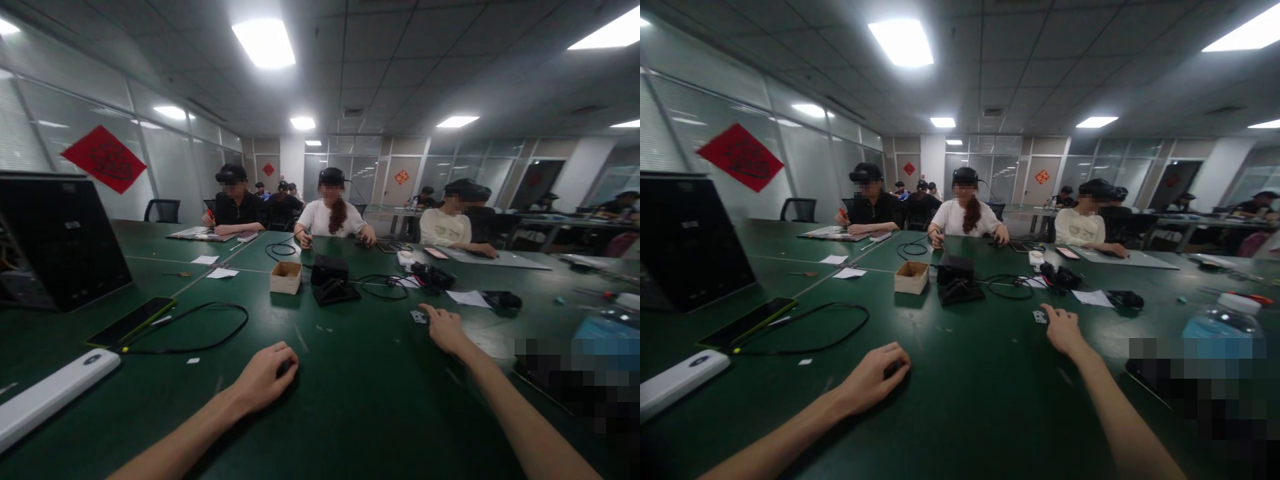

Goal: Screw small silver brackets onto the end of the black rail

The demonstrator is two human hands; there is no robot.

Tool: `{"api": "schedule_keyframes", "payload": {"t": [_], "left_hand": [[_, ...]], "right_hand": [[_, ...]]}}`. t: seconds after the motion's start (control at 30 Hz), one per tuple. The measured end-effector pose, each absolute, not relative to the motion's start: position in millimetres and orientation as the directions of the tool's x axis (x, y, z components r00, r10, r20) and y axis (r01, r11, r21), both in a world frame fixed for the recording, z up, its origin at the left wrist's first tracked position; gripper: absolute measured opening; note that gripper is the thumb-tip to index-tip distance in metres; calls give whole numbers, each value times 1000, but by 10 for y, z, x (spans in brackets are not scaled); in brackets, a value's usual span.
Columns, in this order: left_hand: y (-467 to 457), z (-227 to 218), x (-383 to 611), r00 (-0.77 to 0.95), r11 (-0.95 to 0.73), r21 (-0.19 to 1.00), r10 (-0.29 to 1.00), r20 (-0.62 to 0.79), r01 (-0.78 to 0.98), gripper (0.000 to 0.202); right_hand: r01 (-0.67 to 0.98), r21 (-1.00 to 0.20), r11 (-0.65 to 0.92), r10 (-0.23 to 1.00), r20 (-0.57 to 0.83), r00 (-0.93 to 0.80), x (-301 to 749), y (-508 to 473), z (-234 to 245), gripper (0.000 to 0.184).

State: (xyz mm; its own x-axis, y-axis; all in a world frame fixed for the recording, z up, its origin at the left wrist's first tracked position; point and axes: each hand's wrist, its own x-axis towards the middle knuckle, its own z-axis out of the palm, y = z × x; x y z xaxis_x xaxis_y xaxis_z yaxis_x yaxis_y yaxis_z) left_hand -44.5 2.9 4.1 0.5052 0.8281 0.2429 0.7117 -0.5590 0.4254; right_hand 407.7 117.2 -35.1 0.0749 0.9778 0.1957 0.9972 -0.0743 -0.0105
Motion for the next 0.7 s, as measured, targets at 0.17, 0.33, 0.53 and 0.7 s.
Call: {"api": "schedule_keyframes", "payload": {"t": [0.17, 0.33, 0.53, 0.7], "left_hand": [[32, 59, -445, 516, -568, 431, 822, 242, 702, 19], [58, 60, -436, 538, -593, 413, 804, 254, 691, 20], [84, 90, -424, 559, -611, 400, 790, 251, 683, 23], [91, 88, -419, 561, -623, 393, 782, 272, 677, 24]], "right_hand": [[998, -1, -70, 980, 185, 69, 4065, 1169, -332, 50], [995, 16, -100, 981, 170, 96, 4058, 1131, -317, 51], [993, 50, -110, 985, 139, 102, 4055, 1133, -311, 53], [994, 78, -78, 991, 116, 69, 4042, 1135, -283, 50]]}}
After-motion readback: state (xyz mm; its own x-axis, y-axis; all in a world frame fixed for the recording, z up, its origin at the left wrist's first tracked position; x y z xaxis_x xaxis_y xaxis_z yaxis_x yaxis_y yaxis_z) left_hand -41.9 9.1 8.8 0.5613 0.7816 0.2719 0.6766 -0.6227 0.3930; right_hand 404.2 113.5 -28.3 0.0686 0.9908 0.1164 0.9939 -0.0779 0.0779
